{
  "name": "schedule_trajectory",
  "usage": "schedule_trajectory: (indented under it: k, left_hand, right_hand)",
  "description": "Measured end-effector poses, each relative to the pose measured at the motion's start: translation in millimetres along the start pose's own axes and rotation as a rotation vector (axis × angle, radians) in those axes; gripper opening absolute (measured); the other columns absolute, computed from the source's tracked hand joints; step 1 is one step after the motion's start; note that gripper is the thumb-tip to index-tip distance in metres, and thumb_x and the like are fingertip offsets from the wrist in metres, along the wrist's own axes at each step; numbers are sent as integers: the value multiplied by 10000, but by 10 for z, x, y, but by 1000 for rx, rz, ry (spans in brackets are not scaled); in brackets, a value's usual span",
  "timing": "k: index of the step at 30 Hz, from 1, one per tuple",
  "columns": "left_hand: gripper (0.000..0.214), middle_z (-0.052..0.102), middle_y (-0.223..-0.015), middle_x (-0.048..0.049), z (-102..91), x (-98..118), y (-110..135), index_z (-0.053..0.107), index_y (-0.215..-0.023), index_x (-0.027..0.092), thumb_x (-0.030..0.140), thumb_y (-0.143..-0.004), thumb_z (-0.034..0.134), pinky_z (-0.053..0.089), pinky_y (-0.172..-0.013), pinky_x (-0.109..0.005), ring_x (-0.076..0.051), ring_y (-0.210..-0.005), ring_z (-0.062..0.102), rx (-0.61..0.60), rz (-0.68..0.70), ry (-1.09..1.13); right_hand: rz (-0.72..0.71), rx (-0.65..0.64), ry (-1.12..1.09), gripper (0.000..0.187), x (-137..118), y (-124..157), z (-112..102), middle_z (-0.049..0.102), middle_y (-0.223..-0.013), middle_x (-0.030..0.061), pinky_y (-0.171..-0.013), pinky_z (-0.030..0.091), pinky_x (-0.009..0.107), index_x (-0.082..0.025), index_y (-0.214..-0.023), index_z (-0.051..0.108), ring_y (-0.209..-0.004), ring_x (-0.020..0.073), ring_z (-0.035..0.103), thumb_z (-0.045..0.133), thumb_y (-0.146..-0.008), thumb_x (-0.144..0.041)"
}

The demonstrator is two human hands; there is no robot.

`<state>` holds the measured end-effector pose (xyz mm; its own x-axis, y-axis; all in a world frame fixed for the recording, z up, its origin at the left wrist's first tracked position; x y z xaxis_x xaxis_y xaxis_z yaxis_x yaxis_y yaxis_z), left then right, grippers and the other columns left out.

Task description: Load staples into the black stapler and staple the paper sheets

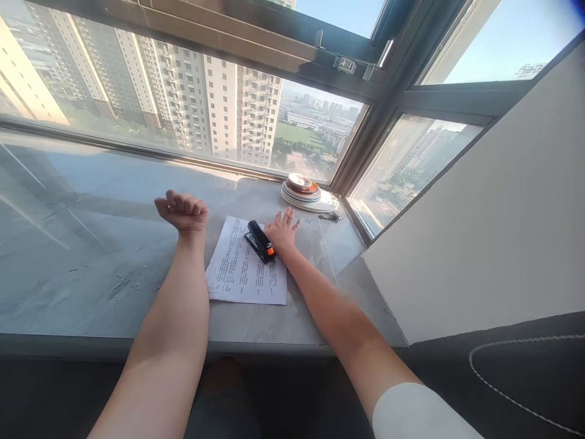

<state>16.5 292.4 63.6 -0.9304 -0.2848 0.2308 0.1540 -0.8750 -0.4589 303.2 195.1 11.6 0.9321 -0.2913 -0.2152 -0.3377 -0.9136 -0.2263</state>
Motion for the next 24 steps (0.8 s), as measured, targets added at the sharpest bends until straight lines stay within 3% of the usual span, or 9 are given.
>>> schedule_trajectory:
  k: [4, 7, 10, 13, 20, 24]
  left_hand:
    - [652, 187, -421, 57, -19, -88, 2, 362, -508, 185, 598, -1007, 298, 52, -394, -264, -108, -472, 6, -8, -50, -8]
    - [663, 167, -412, 58, -11, -137, 19, 355, -500, 184, 602, -1009, 279, 26, -395, -269, -112, -488, -24, -2, -68, -35]
    - [668, 146, -416, 60, -8, -133, 19, 336, -498, 182, 593, -1018, 249, 10, -399, -275, -116, -506, -47, 5, -69, -54]
    - [661, 143, -428, 62, -12, -43, 5, 326, -508, 181, 583, -1024, 230, 14, -402, -275, -116, -512, -49, 5, -21, -49]
    - [617, 164, -450, 60, -48, 140, 9, 345, -551, 193, 589, -1020, 283, 76, -406, -258, -109, -474, 31, 61, 61, -71]
    - [620, 142, -467, 61, 3, 163, 30, 361, -554, 193, 578, -1031, 272, 63, -409, -264, -108, -474, 24, 47, 92, -98]
  right_hand:
    - [53, -100, 106, 746, 642, 90, -63, 20, -1687, 229, -1222, 70, 641, -40, -1604, 230, -1570, 356, -21, 293, -1002, -478]
    - [164, -173, 185, 772, 1161, 50, -143, 28, -1681, 245, -1228, 125, 613, -22, -1613, 178, -1571, 347, 40, 214, -1026, -523]
    - [56, -270, 221, 669, 1193, -53, -96, 113, -1673, 246, -1240, 152, 560, -14, -1610, 170, -1573, 309, 90, 198, -1050, -378]
    - [-56, -266, 203, 610, 827, -137, -22, 178, -1666, 232, -1238, 148, 575, -38, -1599, 228, -1572, 305, 110, 168, -1057, -311]
    - [-265, -238, -52, 592, -538, -267, 302, 200, -1665, 216, -1208, 79, 673, -131, -1608, 270, -1565, 350, 99, 248, -1081, -398]
    - [-362, -216, -137, 577, -1055, -269, 412, 249, -1661, 169, -1204, 78, 690, -207, -1608, 307, -1563, 364, 95, 279, -1071, -415]
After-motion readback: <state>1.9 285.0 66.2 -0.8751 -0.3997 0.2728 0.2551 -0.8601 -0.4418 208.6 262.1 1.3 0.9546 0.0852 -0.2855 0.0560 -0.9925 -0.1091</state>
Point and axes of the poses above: each hand's wrist, its own y-axis away from the middle knuckle, its own z-axis out of the palm, x = y × z, the point moved 9 cm from there along -y, towards the middle knuckle
